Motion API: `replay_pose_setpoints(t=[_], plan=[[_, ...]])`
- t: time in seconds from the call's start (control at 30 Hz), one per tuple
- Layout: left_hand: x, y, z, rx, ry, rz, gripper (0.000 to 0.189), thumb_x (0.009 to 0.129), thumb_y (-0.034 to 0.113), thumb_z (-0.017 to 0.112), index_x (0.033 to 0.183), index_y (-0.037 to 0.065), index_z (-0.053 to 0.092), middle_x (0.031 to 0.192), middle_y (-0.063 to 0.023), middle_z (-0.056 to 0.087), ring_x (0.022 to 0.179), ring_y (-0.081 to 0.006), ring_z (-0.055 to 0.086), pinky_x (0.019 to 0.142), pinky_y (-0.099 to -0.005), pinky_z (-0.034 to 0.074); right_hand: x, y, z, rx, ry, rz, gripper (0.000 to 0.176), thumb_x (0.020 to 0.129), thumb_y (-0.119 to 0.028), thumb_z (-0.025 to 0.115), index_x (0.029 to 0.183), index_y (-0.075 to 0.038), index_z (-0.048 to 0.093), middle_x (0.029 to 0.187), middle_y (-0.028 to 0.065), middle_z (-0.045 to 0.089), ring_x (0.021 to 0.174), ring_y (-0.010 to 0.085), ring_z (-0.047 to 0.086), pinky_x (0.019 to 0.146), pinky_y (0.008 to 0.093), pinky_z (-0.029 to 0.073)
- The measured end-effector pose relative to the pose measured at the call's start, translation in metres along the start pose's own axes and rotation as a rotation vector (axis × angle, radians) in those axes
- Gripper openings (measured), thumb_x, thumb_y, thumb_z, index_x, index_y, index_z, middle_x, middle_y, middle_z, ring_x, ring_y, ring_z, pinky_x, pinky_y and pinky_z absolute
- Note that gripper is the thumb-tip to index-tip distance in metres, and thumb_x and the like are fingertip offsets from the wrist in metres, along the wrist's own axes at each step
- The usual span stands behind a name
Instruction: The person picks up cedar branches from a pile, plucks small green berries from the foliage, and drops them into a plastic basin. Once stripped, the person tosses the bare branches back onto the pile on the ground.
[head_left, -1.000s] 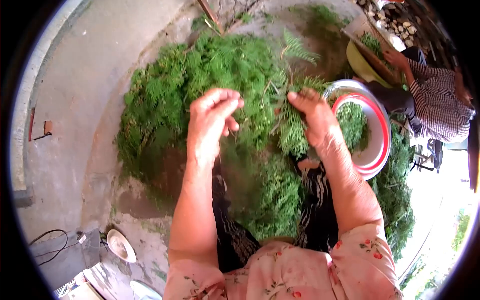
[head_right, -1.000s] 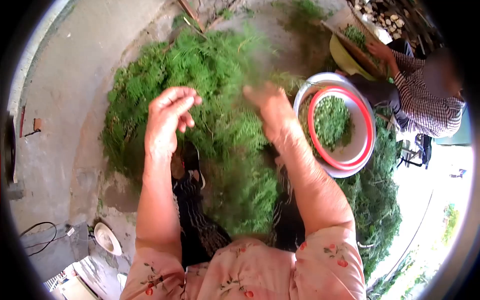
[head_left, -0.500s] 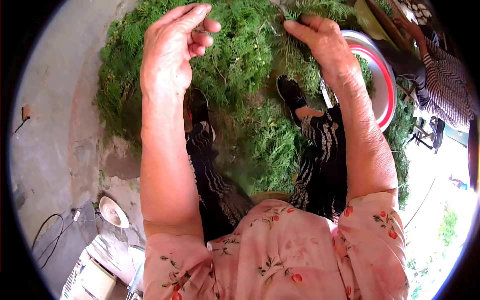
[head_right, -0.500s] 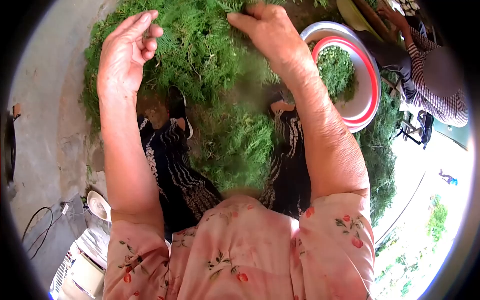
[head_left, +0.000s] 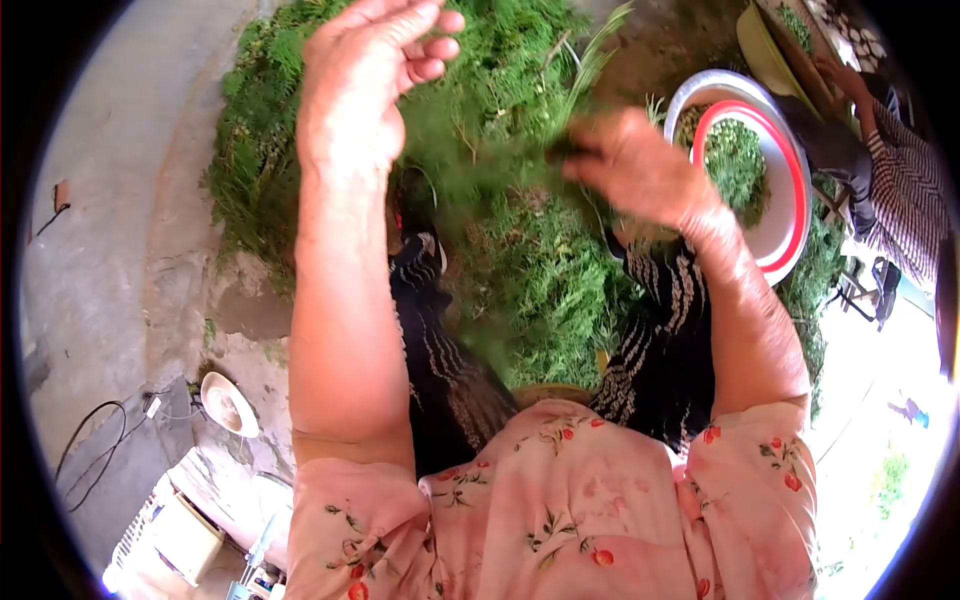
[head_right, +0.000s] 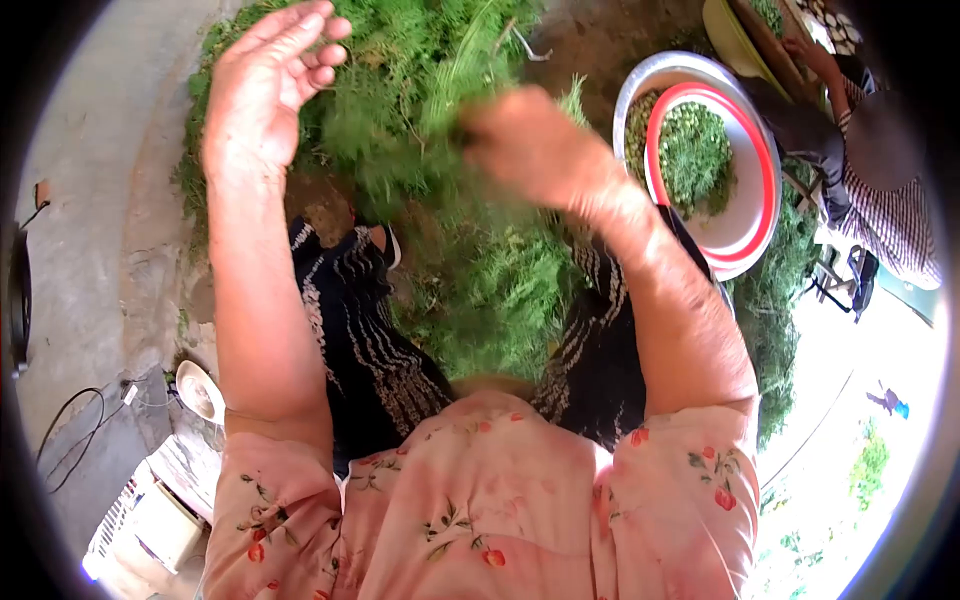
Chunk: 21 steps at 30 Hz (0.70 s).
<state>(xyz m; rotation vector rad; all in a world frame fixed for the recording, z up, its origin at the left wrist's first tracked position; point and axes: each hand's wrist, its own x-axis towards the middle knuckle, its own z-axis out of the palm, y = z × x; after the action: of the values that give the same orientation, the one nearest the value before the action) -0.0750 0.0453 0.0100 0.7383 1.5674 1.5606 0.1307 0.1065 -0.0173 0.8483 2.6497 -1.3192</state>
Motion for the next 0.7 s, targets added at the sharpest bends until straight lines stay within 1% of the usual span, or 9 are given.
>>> replay_pose_setpoints(t=[0.07, 0.17, 0.2, 0.27, 0.33, 0.4, 0.5, 0.6, 0.7], plan=[[-0.001, 0.000, -0.001, -0.012, -0.049, -0.020, 0.019, 0.085, 0.015, 0.059, 0.098, 0.001, 0.060, 0.084, -0.0087, 0.065, 0.066, -0.0109, 0.058, 0.059, -0.0212, 0.046, -0.008, -0.009, 0.014, -0.138, -0.047, -0.266, 0.017, 0.074, -0.007, 0.062, 0.090, -0.005, 0.066, 0.077, 0.0141, 0.064, 0.073, 0.0280, 0.063, 0.065, 0.0366, 0.051], [-0.004, 0.004, 0.001, -0.042, -0.050, -0.040, 0.018, 0.085, 0.013, 0.057, 0.098, 0.001, 0.060, 0.082, -0.0083, 0.064, 0.065, -0.0109, 0.058, 0.058, -0.0210, 0.046, -0.021, -0.011, 0.050, -0.291, -0.289, -0.189, 0.012, 0.071, -0.004, 0.058, 0.080, -0.007, 0.065, 0.075, 0.0141, 0.063, 0.073, 0.0286, 0.063, 0.064, 0.0399, 0.051], [-0.004, 0.005, 0.000, -0.043, -0.039, -0.051, 0.017, 0.086, 0.013, 0.056, 0.098, 0.001, 0.060, 0.082, -0.0082, 0.064, 0.065, -0.0108, 0.058, 0.058, -0.0210, 0.046, -0.021, -0.031, 0.048, -0.356, -0.575, -0.121, 0.012, 0.070, -0.004, 0.057, 0.079, -0.006, 0.064, 0.074, 0.0145, 0.062, 0.073, 0.0295, 0.063, 0.064, 0.0411, 0.050], [-0.004, 0.004, -0.001, -0.049, -0.040, -0.032, 0.015, 0.086, 0.011, 0.055, 0.096, 0.001, 0.060, 0.080, -0.0086, 0.064, 0.064, -0.0111, 0.058, 0.056, -0.0214, 0.047, -0.034, -0.008, 0.089, -0.204, -0.547, -0.306, 0.012, 0.069, -0.008, 0.062, 0.079, -0.002, 0.062, 0.073, 0.0138, 0.061, 0.074, 0.0317, 0.061, 0.063, 0.0406, 0.050], [-0.002, -0.001, 0.000, -0.077, -0.053, -0.021, 0.014, 0.086, 0.009, 0.055, 0.095, 0.000, 0.060, 0.079, -0.0087, 0.064, 0.062, -0.0111, 0.058, 0.055, -0.0215, 0.048, -0.036, -0.006, 0.105, -0.234, -0.635, -0.313, 0.015, 0.071, -0.011, 0.064, 0.082, -0.001, 0.060, 0.078, 0.0152, 0.060, 0.080, 0.0325, 0.059, 0.066, 0.0426, 0.048], [-0.005, -0.002, 0.003, -0.179, -0.089, -0.044, 0.012, 0.083, 0.004, 0.056, 0.093, 0.001, 0.062, 0.079, -0.0093, 0.065, 0.061, -0.0112, 0.059, 0.055, -0.0221, 0.048, -0.034, -0.017, 0.098, -0.106, -0.568, -0.339, 0.018, 0.072, -0.012, 0.065, 0.085, -0.002, 0.058, 0.080, 0.0148, 0.058, 0.081, 0.0332, 0.058, 0.068, 0.0434, 0.046], [-0.004, -0.013, 0.009, -0.213, -0.182, -0.019, 0.016, 0.078, 0.001, 0.056, 0.093, 0.000, 0.062, 0.079, -0.0097, 0.065, 0.063, -0.0134, 0.059, 0.057, -0.0242, 0.049, -0.022, -0.028, 0.081, -0.136, -0.494, -0.353, 0.022, 0.072, -0.015, 0.066, 0.088, -0.002, 0.057, 0.079, 0.0138, 0.056, 0.081, 0.0341, 0.057, 0.068, 0.0431, 0.044], [-0.006, -0.018, 0.013, -0.301, -0.302, -0.018, 0.022, 0.072, -0.009, 0.048, 0.088, -0.002, 0.061, 0.084, -0.0094, 0.062, 0.074, -0.0148, 0.058, 0.064, -0.0249, 0.049, -0.013, -0.025, 0.075, -0.156, -0.407, -0.334, 0.022, 0.073, -0.016, 0.066, 0.088, -0.002, 0.057, 0.078, 0.0140, 0.056, 0.080, 0.0349, 0.056, 0.067, 0.0436, 0.044], [-0.007, -0.022, 0.017, -0.264, -0.373, 0.026, 0.026, 0.071, -0.013, 0.044, 0.087, -0.001, 0.061, 0.085, -0.0086, 0.061, 0.075, -0.0157, 0.058, 0.066, -0.0267, 0.048, -0.009, -0.027, 0.070, -0.186, -0.294, -0.350, 0.023, 0.074, -0.016, 0.065, 0.090, -0.003, 0.056, 0.077, 0.0146, 0.056, 0.079, 0.0359, 0.056, 0.066, 0.0449, 0.043]])
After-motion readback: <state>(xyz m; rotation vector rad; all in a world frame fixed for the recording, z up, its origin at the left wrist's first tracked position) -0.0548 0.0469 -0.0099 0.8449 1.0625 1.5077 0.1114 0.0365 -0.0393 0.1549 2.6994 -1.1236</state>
